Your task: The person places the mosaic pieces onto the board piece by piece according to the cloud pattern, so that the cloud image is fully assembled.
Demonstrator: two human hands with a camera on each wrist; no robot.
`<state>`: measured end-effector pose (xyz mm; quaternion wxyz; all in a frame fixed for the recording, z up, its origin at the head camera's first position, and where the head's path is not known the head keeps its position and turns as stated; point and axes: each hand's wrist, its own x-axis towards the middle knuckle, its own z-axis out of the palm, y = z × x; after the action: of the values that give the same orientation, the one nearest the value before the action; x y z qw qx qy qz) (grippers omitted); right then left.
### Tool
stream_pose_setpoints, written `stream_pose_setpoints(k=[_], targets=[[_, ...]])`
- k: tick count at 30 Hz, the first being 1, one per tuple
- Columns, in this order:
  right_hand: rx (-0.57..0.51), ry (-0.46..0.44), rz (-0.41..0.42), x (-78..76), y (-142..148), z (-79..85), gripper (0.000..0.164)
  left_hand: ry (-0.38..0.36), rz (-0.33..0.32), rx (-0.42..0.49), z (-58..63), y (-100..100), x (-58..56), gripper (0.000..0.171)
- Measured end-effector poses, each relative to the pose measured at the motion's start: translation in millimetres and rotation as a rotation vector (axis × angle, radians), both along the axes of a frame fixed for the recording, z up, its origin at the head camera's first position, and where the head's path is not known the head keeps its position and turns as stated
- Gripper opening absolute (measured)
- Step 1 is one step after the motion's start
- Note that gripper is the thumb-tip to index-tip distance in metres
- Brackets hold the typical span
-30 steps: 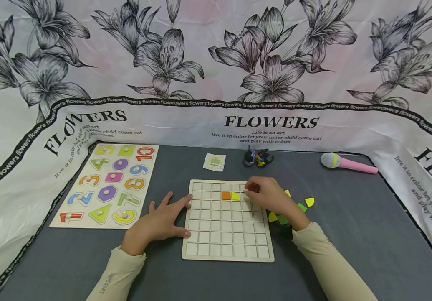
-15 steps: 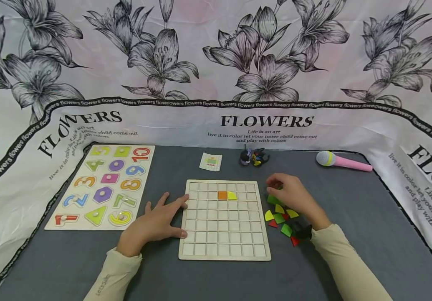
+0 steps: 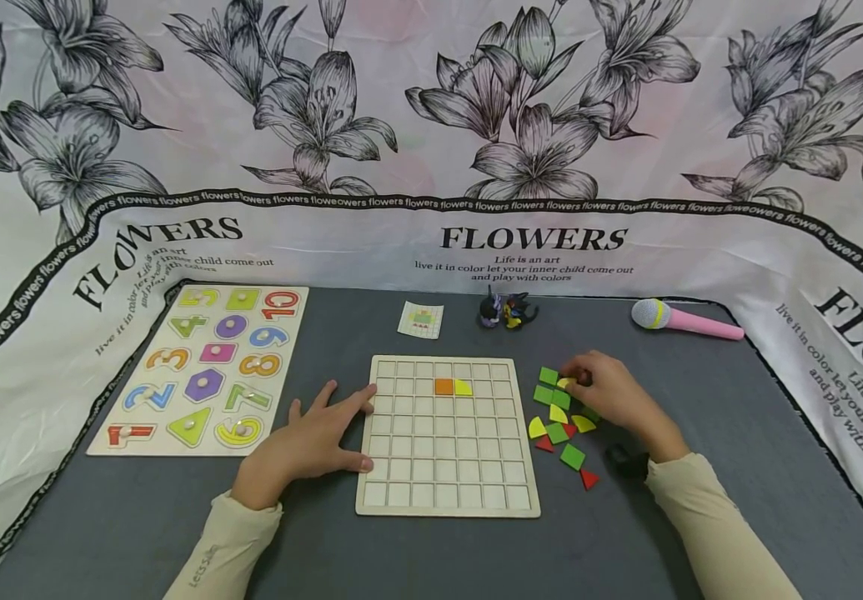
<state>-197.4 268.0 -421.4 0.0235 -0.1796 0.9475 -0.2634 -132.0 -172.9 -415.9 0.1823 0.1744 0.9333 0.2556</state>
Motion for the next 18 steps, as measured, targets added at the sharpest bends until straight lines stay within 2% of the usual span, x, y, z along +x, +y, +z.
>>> stream_pose_setpoints(k=[6, 11, 18], targets=[[0.026, -0.034, -0.032, -1.2, 2.3, 0.7, 0.01, 0.0, 0.0, -0.002, 0.2, 0.3, -0.2, 0.103], [-0.02, -0.042, -0.079, -2.2, 0.4, 6.7, 0.01, -0.004, 0.005, -0.007, -0.4, 0.3, -1.0, 0.102], [-0.108, -0.077, -0.044, -1.6, -15.7, 13.8, 0.007, -0.001, 0.003, -0.01, -2.6, -0.6, -1.2, 0.102]])
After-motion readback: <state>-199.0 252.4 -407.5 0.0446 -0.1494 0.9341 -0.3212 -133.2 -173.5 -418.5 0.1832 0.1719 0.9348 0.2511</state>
